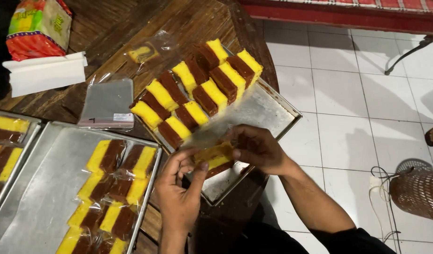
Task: Wrapping individual slices of layered cake in plastic and arranging them on a tray.
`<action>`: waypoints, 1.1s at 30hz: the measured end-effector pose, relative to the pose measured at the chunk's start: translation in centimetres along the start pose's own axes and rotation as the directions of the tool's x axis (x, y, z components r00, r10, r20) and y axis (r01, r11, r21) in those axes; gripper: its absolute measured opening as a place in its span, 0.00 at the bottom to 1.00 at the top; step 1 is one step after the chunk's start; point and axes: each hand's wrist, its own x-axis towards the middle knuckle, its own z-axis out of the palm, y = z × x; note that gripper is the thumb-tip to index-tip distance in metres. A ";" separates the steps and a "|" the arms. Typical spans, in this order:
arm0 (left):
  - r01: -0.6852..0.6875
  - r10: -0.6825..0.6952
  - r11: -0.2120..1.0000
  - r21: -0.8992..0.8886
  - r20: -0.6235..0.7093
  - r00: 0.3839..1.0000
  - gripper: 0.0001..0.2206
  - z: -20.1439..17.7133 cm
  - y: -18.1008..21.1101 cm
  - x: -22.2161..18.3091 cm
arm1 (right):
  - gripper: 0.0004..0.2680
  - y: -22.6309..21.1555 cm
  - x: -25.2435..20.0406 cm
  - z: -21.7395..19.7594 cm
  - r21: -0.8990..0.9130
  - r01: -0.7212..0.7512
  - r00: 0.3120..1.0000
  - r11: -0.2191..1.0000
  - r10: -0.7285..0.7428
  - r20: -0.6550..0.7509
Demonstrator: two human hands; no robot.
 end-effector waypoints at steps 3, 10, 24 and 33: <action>0.022 -0.022 0.999 -0.035 0.008 1.000 0.11 0.0 -0.3 0.0 | 0.10 0.1 0.4 -0.1 -0.037 0.036 0.999 0.999 -0.035 0.002; 0.058 -0.056 0.993 -0.107 0.029 0.998 0.11 -0.8 -0.3 -0.1 | 0.05 0.6 0.9 0.5 -0.085 -0.070 0.990 0.994 0.059 -0.127; 0.045 -0.069 0.989 -0.142 -0.170 0.983 0.05 -1.6 -1.6 0.0 | 0.05 1.6 1.5 1.4 -0.091 -0.100 0.989 0.991 0.090 -0.114; -0.304 0.348 0.826 0.476 -0.005 0.938 0.35 0.9 -0.1 -2.8 | 0.08 0.4 0.0 4.1 -0.090 -0.137 0.938 0.986 0.101 -0.331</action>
